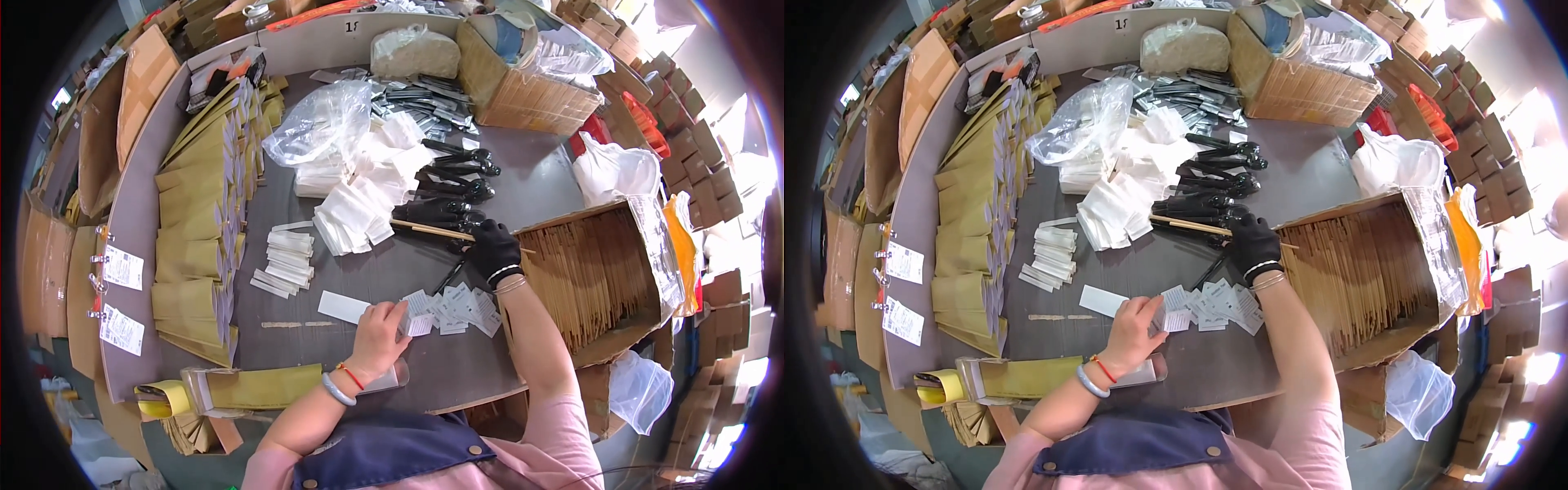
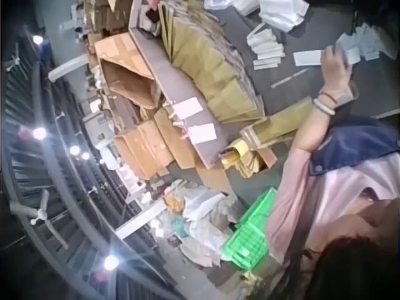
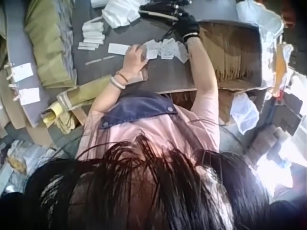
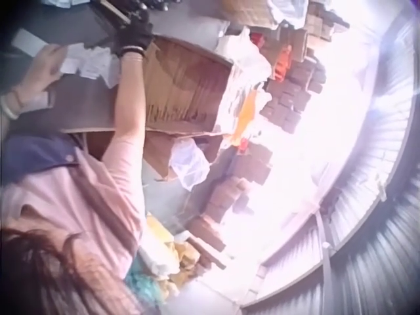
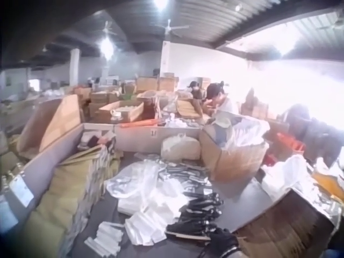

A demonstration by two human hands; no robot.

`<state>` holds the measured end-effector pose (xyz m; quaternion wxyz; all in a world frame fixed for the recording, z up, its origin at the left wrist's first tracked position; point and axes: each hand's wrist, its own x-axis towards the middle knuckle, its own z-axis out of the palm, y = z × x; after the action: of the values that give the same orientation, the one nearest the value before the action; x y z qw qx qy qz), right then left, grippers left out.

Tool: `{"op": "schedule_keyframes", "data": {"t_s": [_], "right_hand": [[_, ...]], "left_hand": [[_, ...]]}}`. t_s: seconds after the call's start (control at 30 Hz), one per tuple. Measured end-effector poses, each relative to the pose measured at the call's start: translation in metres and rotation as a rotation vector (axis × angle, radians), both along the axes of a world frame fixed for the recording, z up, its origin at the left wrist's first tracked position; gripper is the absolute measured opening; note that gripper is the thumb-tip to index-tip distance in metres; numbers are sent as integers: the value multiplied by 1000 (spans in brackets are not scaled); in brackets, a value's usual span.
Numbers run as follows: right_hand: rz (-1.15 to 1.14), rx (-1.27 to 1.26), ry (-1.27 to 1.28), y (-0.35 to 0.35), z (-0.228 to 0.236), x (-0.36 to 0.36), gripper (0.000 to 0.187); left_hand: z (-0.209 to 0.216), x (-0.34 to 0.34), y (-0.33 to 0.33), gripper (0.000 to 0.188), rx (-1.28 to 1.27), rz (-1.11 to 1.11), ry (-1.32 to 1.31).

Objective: Manually packing wooden sticks into individual paper sleeves at a factory workstation.

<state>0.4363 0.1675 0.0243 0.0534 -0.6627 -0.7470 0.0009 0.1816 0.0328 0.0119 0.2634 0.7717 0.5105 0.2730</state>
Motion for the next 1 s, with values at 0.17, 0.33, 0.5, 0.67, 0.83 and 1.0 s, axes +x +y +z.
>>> {"op": "schedule_keyframes", "data": {"t_s": [0.17,0.33,0.5,0.67,0.83,1.0], "right_hand": [[22,67,25,-9,10,1,28],[-13,78,571,-39,43,5,16],[-125,-214,969,-103,59,-13,11],[-42,-567,1140,-150,23,-44,14],[23,-636,849,-180,-4,-75,18],[51,-227,803,-196,-5,-87,10]], "left_hand": [[11,-17,5,74,-118,-39,-8],[23,-39,6,80,-126,-45,43],[30,-76,-43,69,-142,-65,-138],[11,-94,-94,57,-38,-150,97],[3,-96,-125,46,107,-160,330],[5,-114,-133,43,67,-154,361]]}}
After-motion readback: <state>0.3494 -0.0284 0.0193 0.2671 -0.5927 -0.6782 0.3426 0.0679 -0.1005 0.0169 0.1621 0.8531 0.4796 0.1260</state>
